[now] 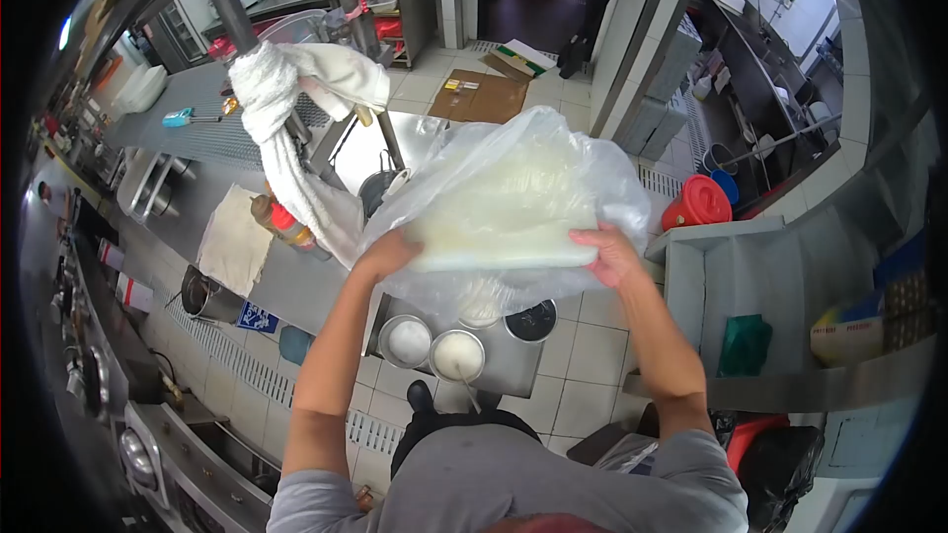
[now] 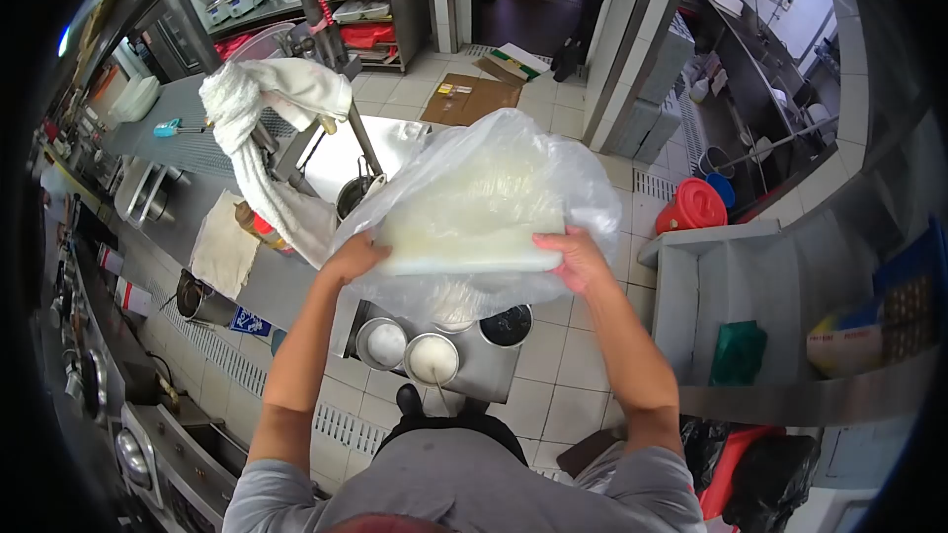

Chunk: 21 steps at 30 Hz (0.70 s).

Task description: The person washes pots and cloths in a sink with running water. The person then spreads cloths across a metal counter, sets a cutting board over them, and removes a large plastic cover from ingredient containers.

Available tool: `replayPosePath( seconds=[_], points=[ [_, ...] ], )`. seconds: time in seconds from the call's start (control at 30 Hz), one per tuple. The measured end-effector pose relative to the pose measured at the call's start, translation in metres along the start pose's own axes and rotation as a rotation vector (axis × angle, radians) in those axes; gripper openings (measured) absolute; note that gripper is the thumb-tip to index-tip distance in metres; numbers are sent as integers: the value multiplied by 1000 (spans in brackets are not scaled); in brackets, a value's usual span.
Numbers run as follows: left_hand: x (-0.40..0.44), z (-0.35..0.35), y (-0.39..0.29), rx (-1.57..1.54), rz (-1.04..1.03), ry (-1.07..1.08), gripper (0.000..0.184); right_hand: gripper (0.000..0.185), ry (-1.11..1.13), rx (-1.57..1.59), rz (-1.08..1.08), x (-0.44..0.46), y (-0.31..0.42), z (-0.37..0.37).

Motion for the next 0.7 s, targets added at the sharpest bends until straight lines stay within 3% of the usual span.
replayPosePath(
  seconds=[0.1, 0.2, 0.3, 0.43, 0.57, 0.7],
  points=[
    [-53, 18, -30, -11, -119, -33, 81, 49, -51, -31, 6, -38, 27, -3],
    [-110, 26, -44, -253, -34, 104, 91, 51, -50, -27, 17, -86, 40, -3],
    [-161, 29, -52, -520, -89, 178, 92, 53, -42, 4, 53, -146, 44, -13],
    [-215, 25, -40, -808, -168, 293, 83, 54, -115, 17, 231, -231, 46, -28],
    [-276, 8, -40, -993, -256, 566, 65, 60, -152, -49, 328, -317, 49, -56],
    [-344, 21, -13, -976, -353, 638, 63, 67, -270, -128, 441, -407, 30, -57]
  ],
)
Point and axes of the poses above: each hand's wrist, its own x-axis towards the middle knuckle, its own z-axis out of the back of the hand, y = z × x, the point moved 9 cm from there along x, towards the middle knuckle, and after that the axes turned 9 degrees about z, right-handed, at the moved point
